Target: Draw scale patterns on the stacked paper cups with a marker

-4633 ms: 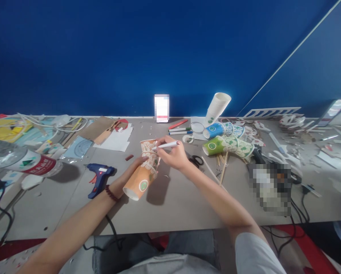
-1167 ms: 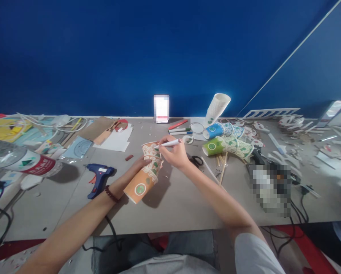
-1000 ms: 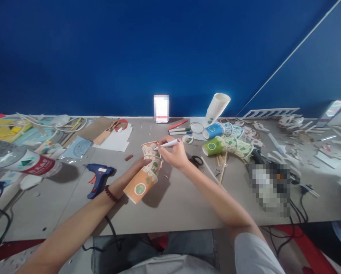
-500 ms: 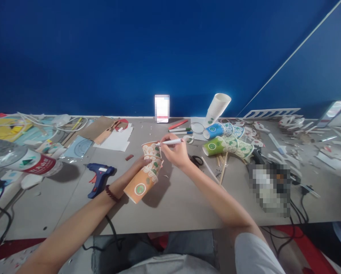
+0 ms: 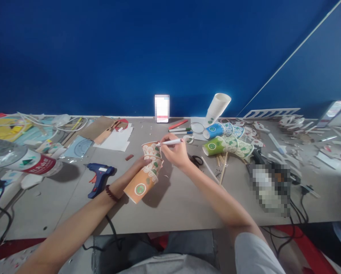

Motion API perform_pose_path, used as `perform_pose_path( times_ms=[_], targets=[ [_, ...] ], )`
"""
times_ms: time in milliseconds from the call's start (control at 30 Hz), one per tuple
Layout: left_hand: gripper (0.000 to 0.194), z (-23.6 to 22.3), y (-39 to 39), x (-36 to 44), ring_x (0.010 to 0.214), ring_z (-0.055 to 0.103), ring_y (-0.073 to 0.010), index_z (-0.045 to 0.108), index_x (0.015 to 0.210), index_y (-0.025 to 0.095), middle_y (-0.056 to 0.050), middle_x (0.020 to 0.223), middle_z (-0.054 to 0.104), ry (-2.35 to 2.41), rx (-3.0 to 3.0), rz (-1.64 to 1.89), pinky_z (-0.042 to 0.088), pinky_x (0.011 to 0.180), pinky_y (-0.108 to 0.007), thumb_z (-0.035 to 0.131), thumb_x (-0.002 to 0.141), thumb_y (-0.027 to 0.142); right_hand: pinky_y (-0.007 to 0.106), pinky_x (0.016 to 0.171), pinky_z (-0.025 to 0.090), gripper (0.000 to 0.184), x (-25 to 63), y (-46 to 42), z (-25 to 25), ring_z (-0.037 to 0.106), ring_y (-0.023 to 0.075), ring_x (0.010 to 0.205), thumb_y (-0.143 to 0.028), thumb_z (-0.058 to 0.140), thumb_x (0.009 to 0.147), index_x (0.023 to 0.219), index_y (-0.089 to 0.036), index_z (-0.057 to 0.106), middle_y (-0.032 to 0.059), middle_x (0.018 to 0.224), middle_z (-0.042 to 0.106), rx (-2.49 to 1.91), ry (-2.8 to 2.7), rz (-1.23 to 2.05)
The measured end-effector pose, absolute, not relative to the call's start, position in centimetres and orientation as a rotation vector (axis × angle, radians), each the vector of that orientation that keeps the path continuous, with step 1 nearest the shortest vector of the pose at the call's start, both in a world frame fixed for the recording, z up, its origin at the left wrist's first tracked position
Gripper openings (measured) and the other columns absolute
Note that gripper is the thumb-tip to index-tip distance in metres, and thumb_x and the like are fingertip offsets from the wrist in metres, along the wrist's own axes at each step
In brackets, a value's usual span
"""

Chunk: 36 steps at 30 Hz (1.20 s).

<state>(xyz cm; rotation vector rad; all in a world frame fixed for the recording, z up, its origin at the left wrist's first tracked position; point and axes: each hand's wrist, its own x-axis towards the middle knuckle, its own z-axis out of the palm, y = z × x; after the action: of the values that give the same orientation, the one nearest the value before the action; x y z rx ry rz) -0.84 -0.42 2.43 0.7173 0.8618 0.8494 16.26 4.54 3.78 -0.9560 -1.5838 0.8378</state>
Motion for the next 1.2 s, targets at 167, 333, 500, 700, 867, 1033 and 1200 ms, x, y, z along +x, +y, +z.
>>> perform_pose_path(
  times_ms=[167, 333, 500, 700, 867, 1033, 1200],
  targets=[
    [0.047, 2.36, -0.33, -0.72, 0.081, 0.066, -0.0234, 0.059, 0.110, 0.012, -0.012, 0.098, 0.068, 0.860, 0.722, 0.861, 0.049, 0.072, -0.034, 0.070, 0.071, 0.036, 0.029, 0.070, 0.048, 0.010, 16.32, 4.46, 3.68, 0.064, 0.0183, 0.076, -0.012, 0.052, 0.072, 0.073, -0.021, 0.056, 0.0001, 0.074, 0.062, -0.949, -1.615, 0.854],
    [0.047, 2.37, -0.36, -0.64, 0.077, 0.066, -0.0220, 0.059, 0.110, 0.013, -0.012, 0.095, 0.068, 0.867, 0.692, 0.865, 0.049, 0.072, -0.034, 0.070, 0.071, 0.034, 0.031, 0.073, 0.049, 0.010, 16.33, 4.44, 3.64, 0.066, 0.0202, 0.080, -0.012, 0.052, 0.071, 0.070, -0.021, 0.057, 0.0002, 0.072, 0.062, -0.950, -1.633, 0.870],
    [0.046, 2.60, -0.48, -0.66, 0.081, 0.066, -0.0227, 0.057, 0.113, 0.014, -0.012, 0.101, 0.068, 0.863, 0.676, 0.878, 0.049, 0.075, -0.034, 0.070, 0.072, 0.032, 0.031, 0.074, 0.050, 0.009, 16.36, 4.40, 3.88, 0.066, 0.0194, 0.077, -0.013, 0.053, 0.072, 0.070, -0.021, 0.057, -0.0001, 0.072, 0.062, -0.961, -1.662, 0.865],
    [0.045, 2.60, -0.50, -0.65, 0.081, 0.067, -0.0230, 0.059, 0.110, 0.014, -0.012, 0.100, 0.069, 0.860, 0.674, 0.876, 0.050, 0.074, -0.034, 0.070, 0.071, 0.033, 0.029, 0.068, 0.051, 0.006, 16.37, 4.65, 3.87, 0.067, 0.0206, 0.081, -0.015, 0.054, 0.073, 0.072, -0.021, 0.056, -0.0001, 0.070, 0.061, -0.935, -1.568, 0.888],
    [0.048, 2.74, -0.55, -0.60, 0.080, 0.067, -0.0228, 0.057, 0.113, 0.014, -0.013, 0.101, 0.069, 0.858, 0.659, 0.875, 0.051, 0.073, -0.033, 0.071, 0.071, 0.032, 0.029, 0.066, 0.050, 0.008, 16.37, 4.80, 3.60, 0.069, 0.0222, 0.084, -0.014, 0.054, 0.073, 0.071, -0.021, 0.054, -0.0014, 0.068, 0.059, -0.891, -1.528, 0.920],
    [0.042, 2.84, -0.62, -0.64, 0.082, 0.066, -0.0231, 0.058, 0.110, 0.014, -0.013, 0.104, 0.068, 0.841, 0.666, 0.867, 0.050, 0.074, -0.033, 0.069, 0.073, 0.032, 0.027, 0.065, 0.048, 0.008, 16.33, 4.74, 3.67, 0.069, 0.0222, 0.084, -0.014, 0.052, 0.073, 0.071, -0.021, 0.054, -0.0021, 0.065, 0.056, -0.931, -1.537, 0.891],
    [0.043, 2.94, -0.72, -0.67, 0.082, 0.066, -0.0231, 0.058, 0.111, 0.014, -0.014, 0.104, 0.068, 0.845, 0.666, 0.861, 0.050, 0.074, -0.033, 0.069, 0.074, 0.033, 0.028, 0.066, 0.048, 0.007, 16.26, 4.70, 3.83, 0.068, 0.0211, 0.080, -0.014, 0.052, 0.072, 0.070, -0.021, 0.054, -0.0017, 0.065, 0.058, -0.943, -1.541, 0.873]
  ],
)
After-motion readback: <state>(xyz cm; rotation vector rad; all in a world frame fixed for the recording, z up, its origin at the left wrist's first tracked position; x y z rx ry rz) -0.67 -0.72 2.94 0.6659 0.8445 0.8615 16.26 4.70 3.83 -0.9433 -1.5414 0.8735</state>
